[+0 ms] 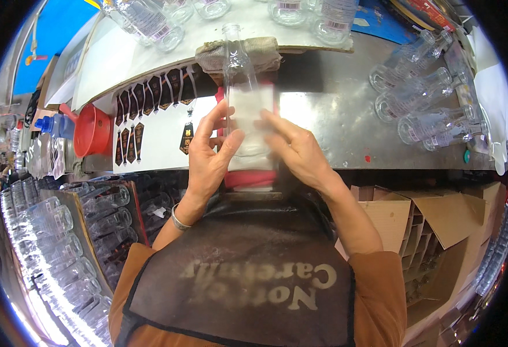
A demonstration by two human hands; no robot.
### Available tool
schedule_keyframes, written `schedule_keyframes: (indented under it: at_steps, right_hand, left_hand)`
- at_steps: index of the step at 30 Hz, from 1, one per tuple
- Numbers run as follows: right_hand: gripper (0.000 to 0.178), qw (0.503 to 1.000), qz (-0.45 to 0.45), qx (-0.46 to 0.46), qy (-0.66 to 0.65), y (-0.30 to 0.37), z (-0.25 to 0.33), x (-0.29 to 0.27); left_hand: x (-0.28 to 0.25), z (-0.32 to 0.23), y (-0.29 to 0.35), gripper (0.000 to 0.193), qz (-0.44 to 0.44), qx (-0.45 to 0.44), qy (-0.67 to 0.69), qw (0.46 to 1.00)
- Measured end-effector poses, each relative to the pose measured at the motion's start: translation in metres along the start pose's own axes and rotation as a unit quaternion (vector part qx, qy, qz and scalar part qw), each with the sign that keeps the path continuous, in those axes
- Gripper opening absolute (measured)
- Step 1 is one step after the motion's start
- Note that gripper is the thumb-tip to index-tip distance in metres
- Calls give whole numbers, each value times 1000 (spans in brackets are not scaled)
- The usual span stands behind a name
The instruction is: The person repeatedly picks clear plastic bottles, applies a label to each bottle, and places the labeled bottles into a cardboard box. The person also wipes the bottles with a cloth before labeling.
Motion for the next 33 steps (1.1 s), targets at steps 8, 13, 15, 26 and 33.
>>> schedule_keyframes:
  at_steps: [8, 13, 15, 26, 33]
  right_hand:
    - [45, 999, -12, 34, -1, 1, -10, 1]
    - [39, 993, -115, 29, -27, 10, -23, -35]
    - [38, 991, -122, 25, -51, 6, -27, -38]
    - [33, 982, -169, 46, -74, 7, -34, -54]
    - [31, 985, -159, 26, -54, 3, -29, -50]
  left_hand:
    - [-24, 4, 9, 65, -14, 25, -39, 999]
    - [-148, 13, -2, 60, -179, 122, -405, 888]
    - [-195, 19, -6, 62, -218, 111, -552, 797]
    - [-136, 24, 78, 70, 16, 93, -502, 860]
    - [-179, 35, 93, 28, -66, 198, -490, 846]
Point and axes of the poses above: each hand's wrist, its own y-axis away from the middle knuckle, its own x-axis out of the palm, z = x × y, the point moved 6 cm from there along -y, towards the middle knuckle, and after that the axes turned 14 degrees about y, right-handed, at the moved point
